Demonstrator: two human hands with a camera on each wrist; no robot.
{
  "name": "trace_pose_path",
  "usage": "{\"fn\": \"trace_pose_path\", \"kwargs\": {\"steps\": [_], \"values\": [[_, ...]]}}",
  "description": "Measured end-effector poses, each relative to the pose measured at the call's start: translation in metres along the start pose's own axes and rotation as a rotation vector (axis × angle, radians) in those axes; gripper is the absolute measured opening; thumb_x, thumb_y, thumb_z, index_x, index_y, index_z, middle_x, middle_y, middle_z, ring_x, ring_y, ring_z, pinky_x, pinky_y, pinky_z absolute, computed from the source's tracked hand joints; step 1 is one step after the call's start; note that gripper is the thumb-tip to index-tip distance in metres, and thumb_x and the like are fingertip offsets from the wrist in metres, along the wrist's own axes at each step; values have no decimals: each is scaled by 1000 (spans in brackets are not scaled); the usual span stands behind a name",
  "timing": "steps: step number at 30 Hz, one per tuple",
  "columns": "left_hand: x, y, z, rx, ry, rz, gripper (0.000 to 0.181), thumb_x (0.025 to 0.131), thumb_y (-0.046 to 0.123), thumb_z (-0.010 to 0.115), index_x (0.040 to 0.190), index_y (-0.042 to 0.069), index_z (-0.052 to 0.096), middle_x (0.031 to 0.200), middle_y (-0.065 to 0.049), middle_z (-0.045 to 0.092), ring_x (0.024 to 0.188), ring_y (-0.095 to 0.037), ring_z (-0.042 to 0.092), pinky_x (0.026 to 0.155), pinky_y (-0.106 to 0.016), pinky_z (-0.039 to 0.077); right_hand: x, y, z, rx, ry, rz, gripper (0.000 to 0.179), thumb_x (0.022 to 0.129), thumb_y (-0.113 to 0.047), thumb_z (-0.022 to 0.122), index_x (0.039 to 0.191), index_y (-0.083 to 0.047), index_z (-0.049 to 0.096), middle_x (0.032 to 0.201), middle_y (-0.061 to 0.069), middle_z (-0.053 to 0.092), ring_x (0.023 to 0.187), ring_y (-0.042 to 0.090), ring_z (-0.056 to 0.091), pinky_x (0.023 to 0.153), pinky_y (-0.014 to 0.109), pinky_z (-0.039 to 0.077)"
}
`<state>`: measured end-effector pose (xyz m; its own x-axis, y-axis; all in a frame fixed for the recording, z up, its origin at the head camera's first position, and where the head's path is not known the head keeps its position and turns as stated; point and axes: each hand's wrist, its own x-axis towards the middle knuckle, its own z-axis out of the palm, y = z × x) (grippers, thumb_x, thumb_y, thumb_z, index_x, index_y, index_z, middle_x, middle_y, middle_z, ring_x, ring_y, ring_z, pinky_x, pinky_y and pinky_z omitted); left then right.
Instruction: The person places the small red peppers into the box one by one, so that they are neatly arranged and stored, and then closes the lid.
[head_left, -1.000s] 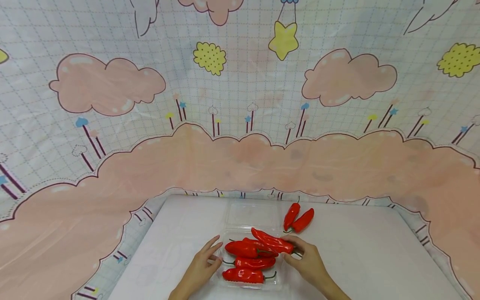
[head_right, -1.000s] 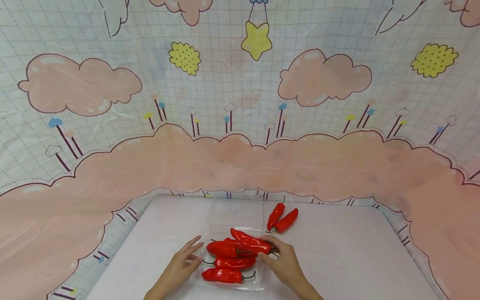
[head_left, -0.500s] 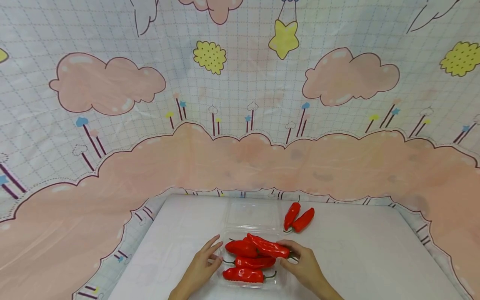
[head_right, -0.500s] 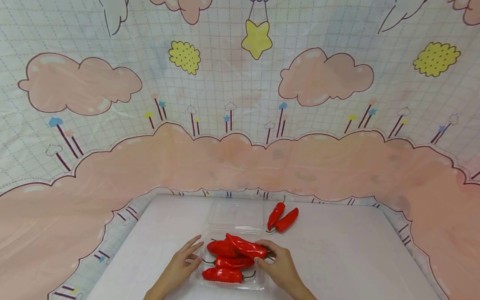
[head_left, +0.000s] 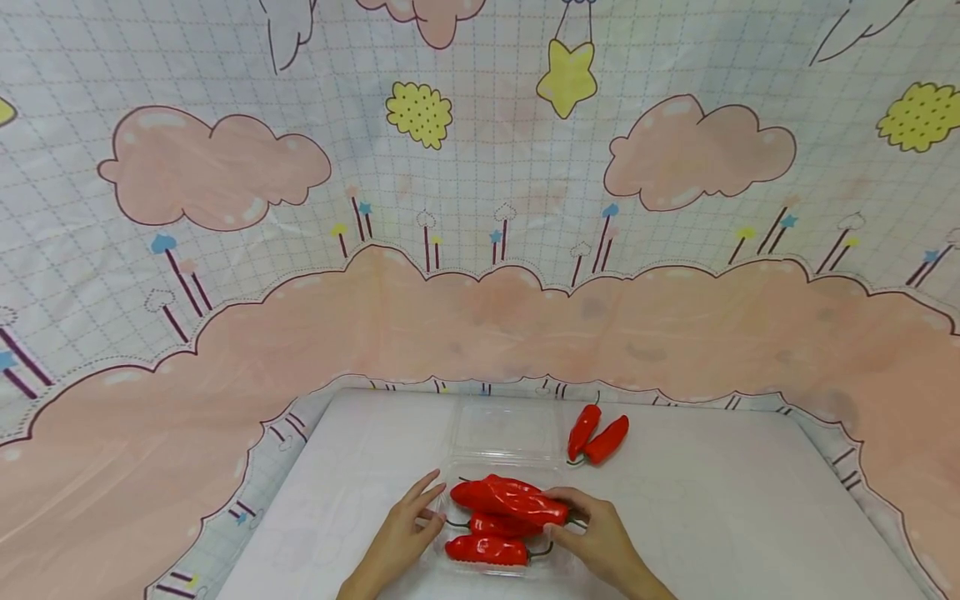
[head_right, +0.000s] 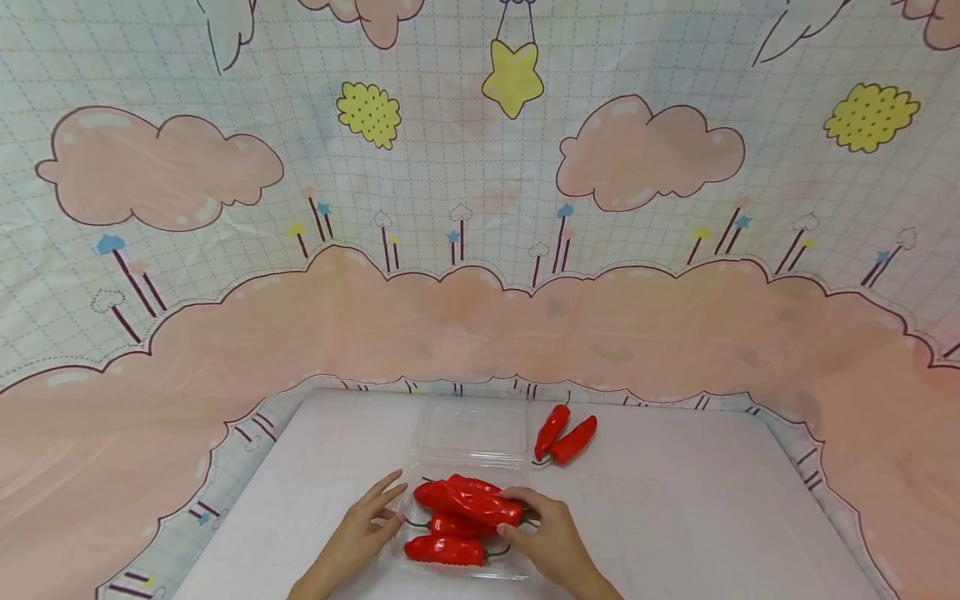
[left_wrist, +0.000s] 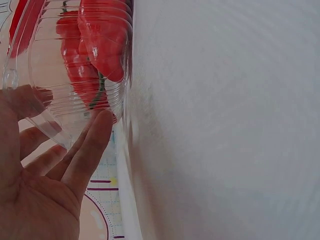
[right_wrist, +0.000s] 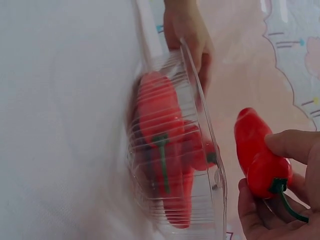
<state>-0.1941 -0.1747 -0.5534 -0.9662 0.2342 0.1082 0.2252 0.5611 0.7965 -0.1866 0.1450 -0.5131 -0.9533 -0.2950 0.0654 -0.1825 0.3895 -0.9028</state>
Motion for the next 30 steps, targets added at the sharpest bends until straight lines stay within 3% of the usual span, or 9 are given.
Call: {"fn": "trace_pose_path", "kwargs": {"steps": [11, 30], "values": [[0, -1, 0, -6, -2, 4, 49, 94, 17, 63, 141, 4, 52, 157, -14, 36, 88, -3, 65, 76, -13, 56, 3, -1, 8, -37, -91, -9, 40, 82, -26, 79, 119, -14, 67, 125, 14, 66, 104, 27, 66, 88, 41, 59], [-1, -1, -1, -7, -2, 3, 49, 95, 17, 63, 140, 4, 52, 157, -13, 36, 88, -3, 64, 76, -12, 55, 12, 0, 24, -140, -72, -37, 37, 81, -19, 80, 116, -16, 68, 122, 7, 68, 106, 26, 64, 88, 40, 59]]}}
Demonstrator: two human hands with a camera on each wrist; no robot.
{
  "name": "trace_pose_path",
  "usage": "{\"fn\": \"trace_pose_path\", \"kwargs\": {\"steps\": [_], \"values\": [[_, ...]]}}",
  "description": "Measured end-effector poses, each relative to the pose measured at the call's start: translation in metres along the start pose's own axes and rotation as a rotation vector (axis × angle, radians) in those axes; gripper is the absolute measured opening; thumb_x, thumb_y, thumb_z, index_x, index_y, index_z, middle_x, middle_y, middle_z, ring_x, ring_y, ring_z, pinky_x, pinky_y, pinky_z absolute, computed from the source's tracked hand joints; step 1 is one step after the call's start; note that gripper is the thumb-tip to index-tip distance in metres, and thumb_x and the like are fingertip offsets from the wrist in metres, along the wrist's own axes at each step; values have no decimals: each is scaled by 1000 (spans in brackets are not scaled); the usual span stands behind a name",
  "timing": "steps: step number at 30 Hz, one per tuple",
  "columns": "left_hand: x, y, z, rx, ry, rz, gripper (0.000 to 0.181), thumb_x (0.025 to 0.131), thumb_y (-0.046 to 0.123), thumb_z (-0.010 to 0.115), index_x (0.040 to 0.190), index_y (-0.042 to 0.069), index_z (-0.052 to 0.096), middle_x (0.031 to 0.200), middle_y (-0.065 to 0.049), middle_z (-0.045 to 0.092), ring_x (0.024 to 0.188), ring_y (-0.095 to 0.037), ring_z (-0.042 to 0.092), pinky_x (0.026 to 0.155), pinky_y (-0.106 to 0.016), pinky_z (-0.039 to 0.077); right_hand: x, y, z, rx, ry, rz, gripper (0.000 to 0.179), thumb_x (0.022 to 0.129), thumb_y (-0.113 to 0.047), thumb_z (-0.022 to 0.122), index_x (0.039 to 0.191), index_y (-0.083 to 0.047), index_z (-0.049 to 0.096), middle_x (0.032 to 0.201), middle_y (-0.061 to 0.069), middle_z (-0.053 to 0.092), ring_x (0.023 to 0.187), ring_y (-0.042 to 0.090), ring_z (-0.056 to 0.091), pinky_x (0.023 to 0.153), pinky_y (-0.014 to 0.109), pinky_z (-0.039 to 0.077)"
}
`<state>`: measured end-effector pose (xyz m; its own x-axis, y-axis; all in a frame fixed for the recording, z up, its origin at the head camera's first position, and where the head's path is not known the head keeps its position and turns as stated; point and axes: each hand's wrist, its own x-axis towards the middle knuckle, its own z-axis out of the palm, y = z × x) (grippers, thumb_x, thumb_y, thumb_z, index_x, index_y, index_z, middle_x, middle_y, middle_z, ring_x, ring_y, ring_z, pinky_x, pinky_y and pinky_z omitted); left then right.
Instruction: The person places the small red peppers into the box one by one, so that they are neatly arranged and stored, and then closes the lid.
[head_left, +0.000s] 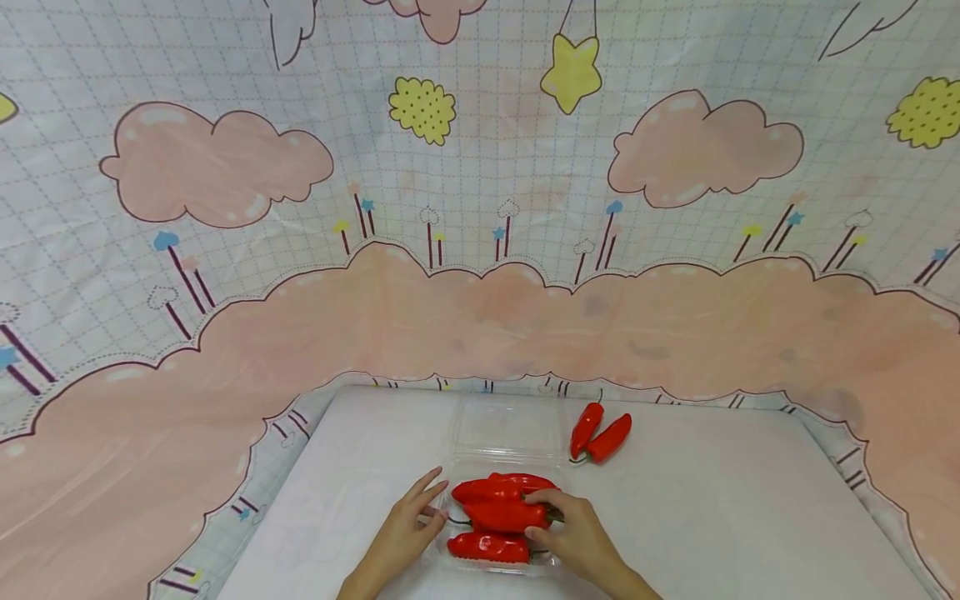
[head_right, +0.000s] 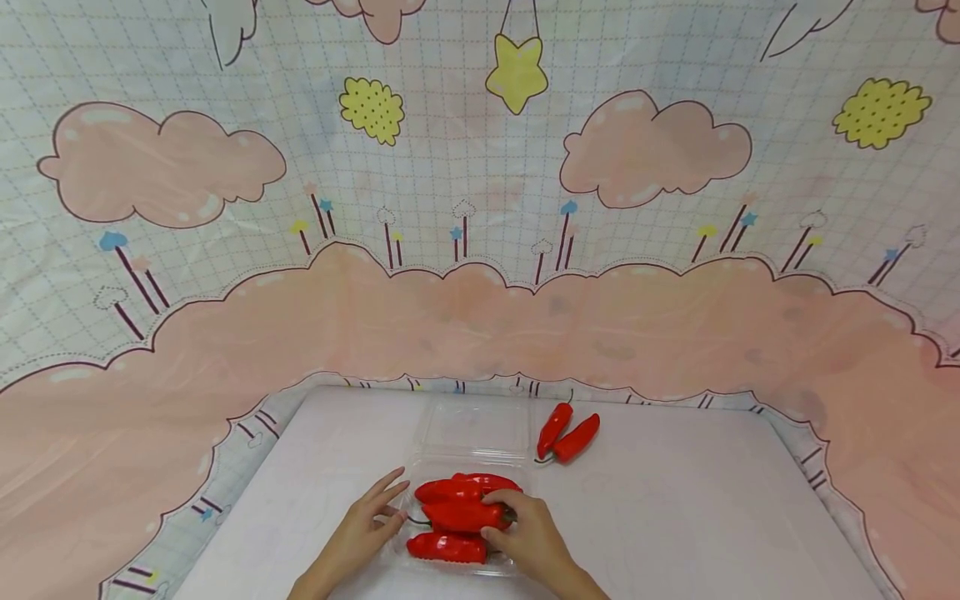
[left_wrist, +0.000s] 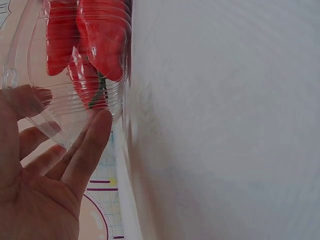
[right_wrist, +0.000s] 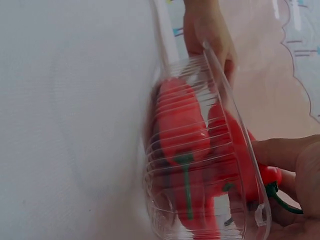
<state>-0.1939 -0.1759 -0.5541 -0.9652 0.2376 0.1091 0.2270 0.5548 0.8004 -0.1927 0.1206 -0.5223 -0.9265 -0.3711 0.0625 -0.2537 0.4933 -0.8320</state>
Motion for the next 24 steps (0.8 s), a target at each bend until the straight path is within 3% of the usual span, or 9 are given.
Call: {"fn": "trace_pose_path", "kwargs": {"steps": [10, 24], "values": [[1, 1, 0, 6, 4, -2, 49, 94, 18, 63, 140, 3, 53, 157, -14, 37, 88, -2, 64, 75, -12, 56, 1, -3, 5, -90, 18, 1, 39, 80, -21, 81, 115, -15, 65, 112, 1, 68, 91, 13, 58, 81, 29, 60], [0, 4, 0, 18, 8, -18, 50, 94, 19, 64, 140, 4, 53, 156, -14, 37, 89, -5, 65, 76, -16, 58, 2, -3, 10, -155, -7, 13, 46, 78, -27, 83, 117, -13, 64, 112, 1, 68, 87, 9, 57, 79, 29, 60]]}}
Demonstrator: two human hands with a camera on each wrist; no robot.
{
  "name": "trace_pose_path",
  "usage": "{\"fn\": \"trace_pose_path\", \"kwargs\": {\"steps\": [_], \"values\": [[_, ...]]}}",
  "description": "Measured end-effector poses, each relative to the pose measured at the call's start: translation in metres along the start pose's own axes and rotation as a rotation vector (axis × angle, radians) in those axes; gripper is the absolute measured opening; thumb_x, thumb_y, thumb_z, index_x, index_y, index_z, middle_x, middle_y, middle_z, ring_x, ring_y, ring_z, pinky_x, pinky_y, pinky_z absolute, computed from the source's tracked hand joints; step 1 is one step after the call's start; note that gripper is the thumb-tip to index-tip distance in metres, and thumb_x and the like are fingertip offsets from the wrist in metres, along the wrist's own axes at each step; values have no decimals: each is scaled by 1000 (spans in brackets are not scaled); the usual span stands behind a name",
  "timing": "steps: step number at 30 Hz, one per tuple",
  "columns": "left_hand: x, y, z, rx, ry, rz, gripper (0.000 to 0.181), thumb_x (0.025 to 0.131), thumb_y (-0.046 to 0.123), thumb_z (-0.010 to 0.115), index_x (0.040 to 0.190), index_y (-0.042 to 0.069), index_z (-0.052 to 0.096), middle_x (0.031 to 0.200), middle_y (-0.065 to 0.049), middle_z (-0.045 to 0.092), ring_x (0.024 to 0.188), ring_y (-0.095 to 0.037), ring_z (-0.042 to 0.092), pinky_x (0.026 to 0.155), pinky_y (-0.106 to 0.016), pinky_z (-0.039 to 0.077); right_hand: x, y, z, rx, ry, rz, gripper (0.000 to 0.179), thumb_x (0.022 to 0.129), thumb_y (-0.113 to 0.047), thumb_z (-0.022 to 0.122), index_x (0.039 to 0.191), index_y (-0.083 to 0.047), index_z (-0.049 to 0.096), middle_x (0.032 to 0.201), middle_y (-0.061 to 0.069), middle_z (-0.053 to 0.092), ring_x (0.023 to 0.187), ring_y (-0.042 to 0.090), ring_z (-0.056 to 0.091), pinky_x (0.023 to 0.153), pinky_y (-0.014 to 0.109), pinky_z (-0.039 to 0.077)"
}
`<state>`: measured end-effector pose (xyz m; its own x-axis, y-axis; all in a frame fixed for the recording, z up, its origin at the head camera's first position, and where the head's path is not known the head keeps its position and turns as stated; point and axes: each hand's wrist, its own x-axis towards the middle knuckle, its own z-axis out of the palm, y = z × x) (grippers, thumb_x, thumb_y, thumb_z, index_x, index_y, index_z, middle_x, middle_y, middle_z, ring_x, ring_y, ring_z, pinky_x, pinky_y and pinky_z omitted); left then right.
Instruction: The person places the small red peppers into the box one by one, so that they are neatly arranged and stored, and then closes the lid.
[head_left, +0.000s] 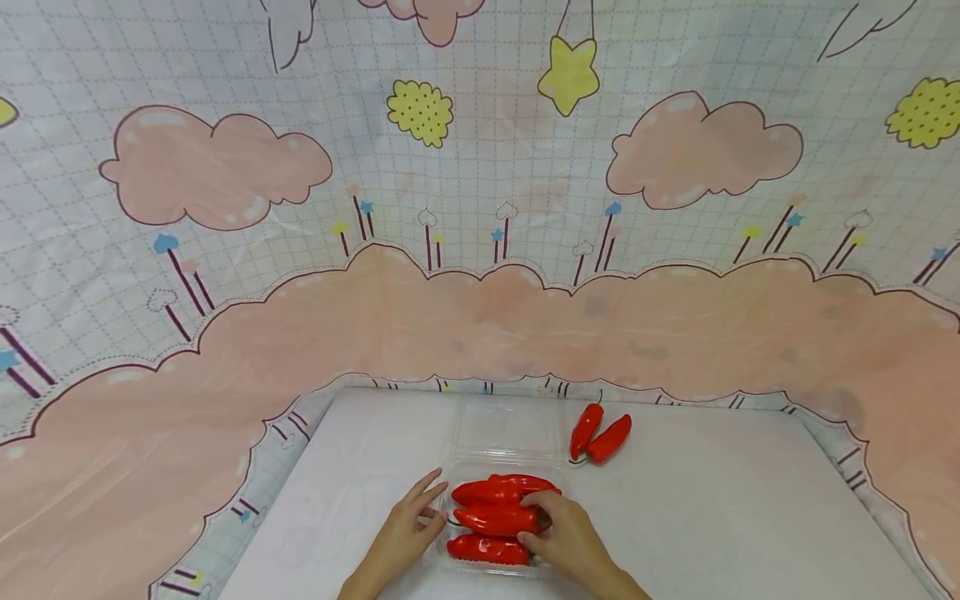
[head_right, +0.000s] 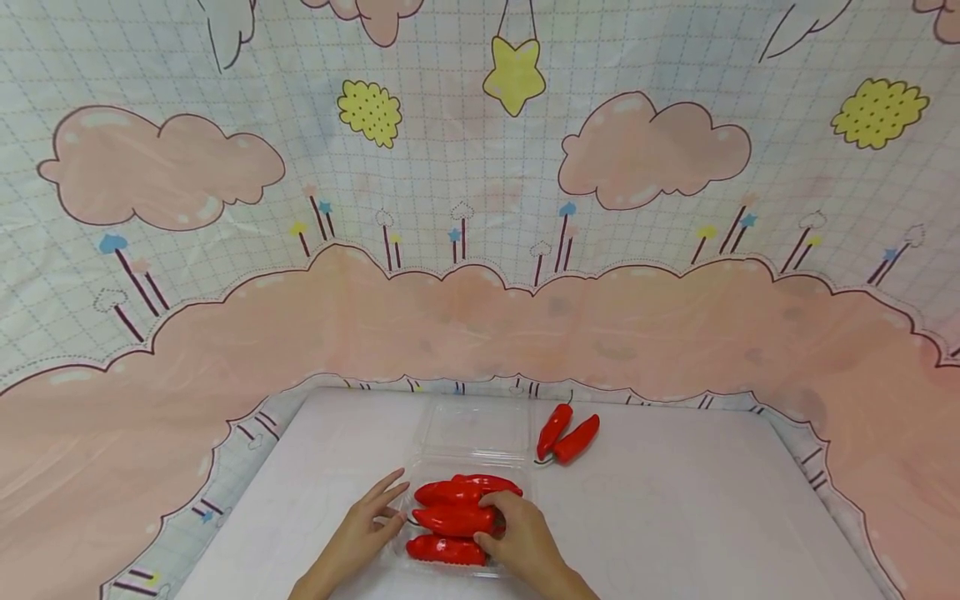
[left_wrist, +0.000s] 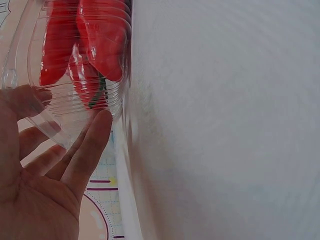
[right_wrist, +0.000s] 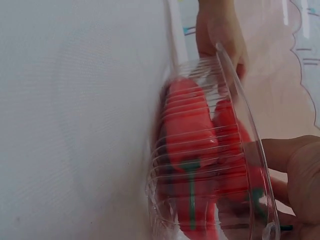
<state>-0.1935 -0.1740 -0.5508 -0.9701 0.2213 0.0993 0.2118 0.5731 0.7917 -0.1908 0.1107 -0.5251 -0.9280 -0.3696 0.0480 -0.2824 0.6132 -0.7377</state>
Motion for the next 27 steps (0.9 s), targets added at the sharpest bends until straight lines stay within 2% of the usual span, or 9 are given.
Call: {"fn": "trace_pose_path", "kwargs": {"steps": [12, 27], "values": [[1, -2, 0, -15, -11, -10, 50, 94, 19, 64, 140, 4, 53, 157, -14, 36, 90, -7, 66, 77, -22, 60, 0, -1, -2, -31, -10, -27, 46, 77, -29, 83, 116, -13, 65, 111, 0, 68, 84, 7, 57, 79, 28, 61], [0, 0, 0, -4, -7, -13, 50, 94, 18, 64, 140, 4, 53, 157, -15, 36, 90, -9, 67, 77, -24, 60, -3, -5, -14, 96, -35, 2, 40, 83, -24, 78, 119, -13, 64, 115, 4, 68, 102, 21, 62, 88, 45, 59]]}}
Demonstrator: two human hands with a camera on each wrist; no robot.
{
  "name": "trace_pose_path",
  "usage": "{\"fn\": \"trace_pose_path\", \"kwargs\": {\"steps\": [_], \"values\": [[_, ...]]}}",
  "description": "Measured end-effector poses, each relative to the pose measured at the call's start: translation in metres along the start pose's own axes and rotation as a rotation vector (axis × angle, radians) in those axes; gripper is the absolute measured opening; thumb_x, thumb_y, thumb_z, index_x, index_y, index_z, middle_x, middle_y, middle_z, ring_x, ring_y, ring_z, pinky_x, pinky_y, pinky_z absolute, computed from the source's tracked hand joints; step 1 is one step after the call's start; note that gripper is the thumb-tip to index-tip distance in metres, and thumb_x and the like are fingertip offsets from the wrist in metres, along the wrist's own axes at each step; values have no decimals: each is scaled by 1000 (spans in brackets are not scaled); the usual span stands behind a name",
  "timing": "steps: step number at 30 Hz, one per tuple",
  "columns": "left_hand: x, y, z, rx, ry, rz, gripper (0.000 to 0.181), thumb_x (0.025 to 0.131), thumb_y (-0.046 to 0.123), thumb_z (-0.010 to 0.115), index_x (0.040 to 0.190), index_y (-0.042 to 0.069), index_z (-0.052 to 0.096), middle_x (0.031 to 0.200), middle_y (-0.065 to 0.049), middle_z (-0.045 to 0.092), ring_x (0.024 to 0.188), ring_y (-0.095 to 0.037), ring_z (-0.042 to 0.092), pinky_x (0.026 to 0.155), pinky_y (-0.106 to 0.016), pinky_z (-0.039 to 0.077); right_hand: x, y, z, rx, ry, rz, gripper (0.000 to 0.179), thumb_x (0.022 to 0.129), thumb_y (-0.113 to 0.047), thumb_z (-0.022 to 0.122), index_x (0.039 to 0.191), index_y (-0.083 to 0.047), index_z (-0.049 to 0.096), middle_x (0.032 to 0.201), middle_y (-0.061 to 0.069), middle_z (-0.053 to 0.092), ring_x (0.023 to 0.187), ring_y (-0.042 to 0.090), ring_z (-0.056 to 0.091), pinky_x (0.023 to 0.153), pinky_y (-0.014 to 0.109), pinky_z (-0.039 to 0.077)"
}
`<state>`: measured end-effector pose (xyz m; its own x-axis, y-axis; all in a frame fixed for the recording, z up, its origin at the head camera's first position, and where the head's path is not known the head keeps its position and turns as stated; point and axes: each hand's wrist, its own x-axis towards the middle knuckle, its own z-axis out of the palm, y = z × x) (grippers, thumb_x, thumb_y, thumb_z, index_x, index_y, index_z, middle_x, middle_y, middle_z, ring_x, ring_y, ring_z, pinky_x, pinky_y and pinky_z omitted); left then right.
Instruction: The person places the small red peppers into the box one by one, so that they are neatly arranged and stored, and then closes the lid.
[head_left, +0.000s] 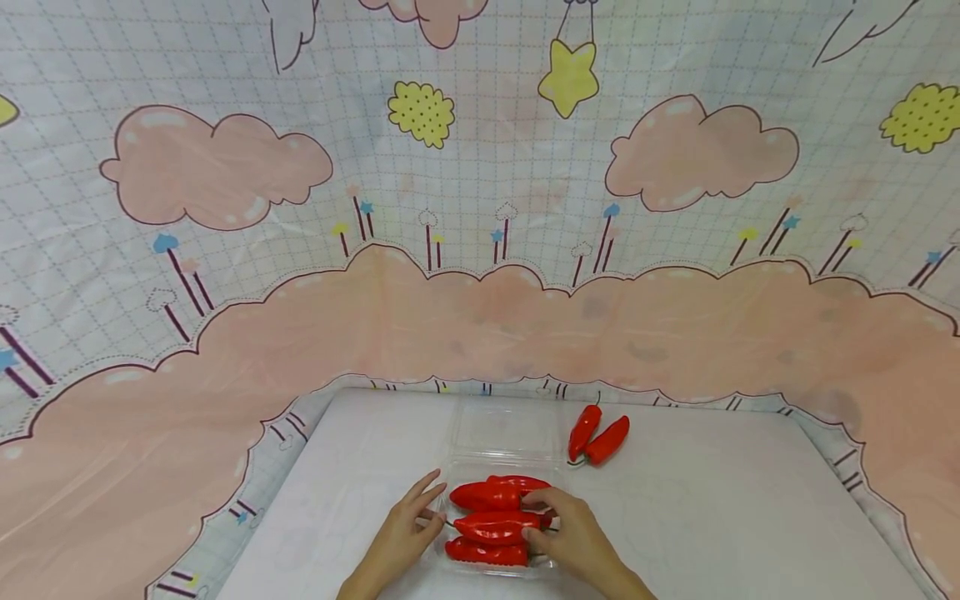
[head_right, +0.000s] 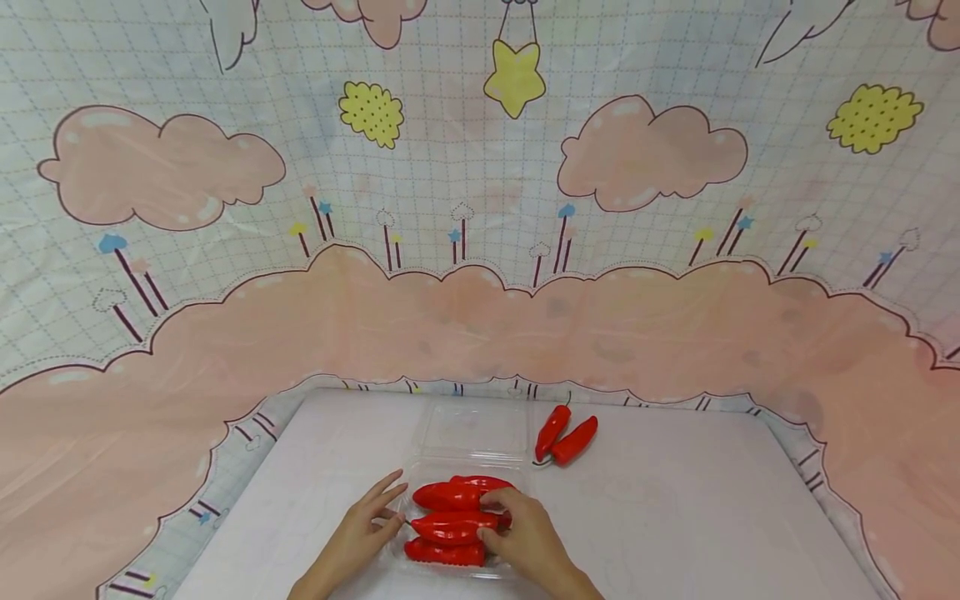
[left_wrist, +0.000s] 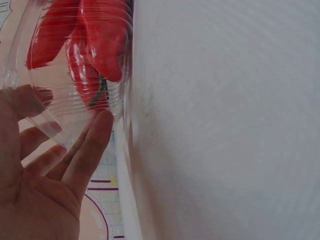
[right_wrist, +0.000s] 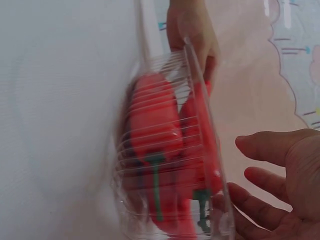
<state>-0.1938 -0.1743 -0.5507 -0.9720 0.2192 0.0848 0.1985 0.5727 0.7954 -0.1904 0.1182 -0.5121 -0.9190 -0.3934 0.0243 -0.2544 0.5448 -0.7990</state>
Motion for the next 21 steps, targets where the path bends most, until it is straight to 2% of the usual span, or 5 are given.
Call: {"fn": "trace_pose_path", "kwargs": {"steps": [9, 17, 21], "values": [[1, -2, 0, 3, -1, 2, 50, 94, 19, 64, 140, 4, 53, 157, -15, 36, 90, -9, 67, 78, -25, 60, -2, -8, -11, 12, 56, -43, 40, 85, -24, 76, 121, -12, 63, 116, 4, 68, 103, 25, 64, 90, 45, 58], [1, -3, 0, -4, -6, 2, 51, 94, 19, 65, 140, 4, 52, 157, -15, 36, 90, -8, 67, 78, -25, 60, -3, -12, -22, 17, 132, -12, 39, 85, -24, 75, 121, -13, 64, 114, 2, 69, 105, 23, 64, 94, 50, 55], [1, -3, 0, -1, -6, 11, 50, 94, 19, 64, 140, 4, 52, 157, -15, 36, 90, -7, 67, 78, -24, 60, -4, -13, -28, 4, 195, -27, 36, 85, -24, 76, 119, -17, 65, 112, 2, 70, 103, 21, 64, 92, 44, 57]]}}
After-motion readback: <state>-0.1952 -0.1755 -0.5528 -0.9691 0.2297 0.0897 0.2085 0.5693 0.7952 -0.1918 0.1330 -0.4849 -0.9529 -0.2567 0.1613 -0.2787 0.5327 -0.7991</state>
